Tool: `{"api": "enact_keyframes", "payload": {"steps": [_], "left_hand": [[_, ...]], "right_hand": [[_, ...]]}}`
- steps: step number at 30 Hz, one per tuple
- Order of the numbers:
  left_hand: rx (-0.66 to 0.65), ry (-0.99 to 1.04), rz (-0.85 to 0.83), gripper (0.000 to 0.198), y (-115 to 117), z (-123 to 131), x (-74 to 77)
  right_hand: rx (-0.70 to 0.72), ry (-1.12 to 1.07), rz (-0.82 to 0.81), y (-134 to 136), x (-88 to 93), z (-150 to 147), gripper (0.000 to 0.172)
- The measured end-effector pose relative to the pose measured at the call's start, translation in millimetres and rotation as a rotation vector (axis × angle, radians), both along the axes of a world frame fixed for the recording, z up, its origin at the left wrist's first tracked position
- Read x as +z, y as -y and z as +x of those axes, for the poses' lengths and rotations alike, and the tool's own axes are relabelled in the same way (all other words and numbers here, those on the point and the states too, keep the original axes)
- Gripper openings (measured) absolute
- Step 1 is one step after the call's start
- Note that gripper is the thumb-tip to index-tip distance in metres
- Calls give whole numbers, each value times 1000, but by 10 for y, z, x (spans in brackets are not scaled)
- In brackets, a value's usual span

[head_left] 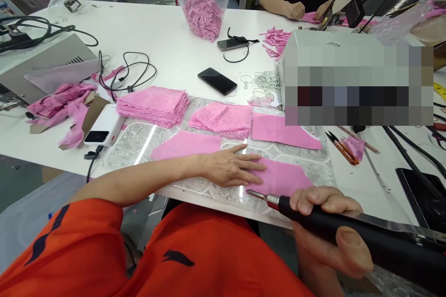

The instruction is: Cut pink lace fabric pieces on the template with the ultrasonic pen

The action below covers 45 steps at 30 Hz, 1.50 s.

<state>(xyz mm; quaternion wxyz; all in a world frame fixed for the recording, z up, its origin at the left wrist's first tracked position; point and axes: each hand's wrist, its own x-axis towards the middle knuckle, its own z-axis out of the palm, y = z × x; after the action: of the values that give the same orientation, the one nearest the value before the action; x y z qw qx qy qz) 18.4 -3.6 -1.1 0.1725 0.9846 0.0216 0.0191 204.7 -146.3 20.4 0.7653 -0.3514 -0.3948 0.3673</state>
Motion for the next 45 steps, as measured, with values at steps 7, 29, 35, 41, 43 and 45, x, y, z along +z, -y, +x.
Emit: {"api": "enact_keyframes", "payload": {"steps": [7, 29, 35, 41, 43, 45], "left_hand": [[73, -2, -44, 40, -26, -29, 217], [305, 43, 2, 39, 6, -1362, -58], [320, 111, 9, 39, 9, -1370, -119], [343, 94, 9, 38, 18, -1373, -117], [342, 96, 17, 38, 18, -1373, -111], [348, 80, 17, 39, 20, -1371, -101]], "right_hand": [[-40, 8, -12, -5, 11, 37, 19], [5, -17, 23, -482, -37, -593, 23], [-67, 55, -9, -519, -15, -583, 25], [-67, 66, -17, -534, -21, -608, 26], [-59, 83, -14, -534, -18, -617, 26], [-50, 101, -19, -537, -10, -625, 26]]}}
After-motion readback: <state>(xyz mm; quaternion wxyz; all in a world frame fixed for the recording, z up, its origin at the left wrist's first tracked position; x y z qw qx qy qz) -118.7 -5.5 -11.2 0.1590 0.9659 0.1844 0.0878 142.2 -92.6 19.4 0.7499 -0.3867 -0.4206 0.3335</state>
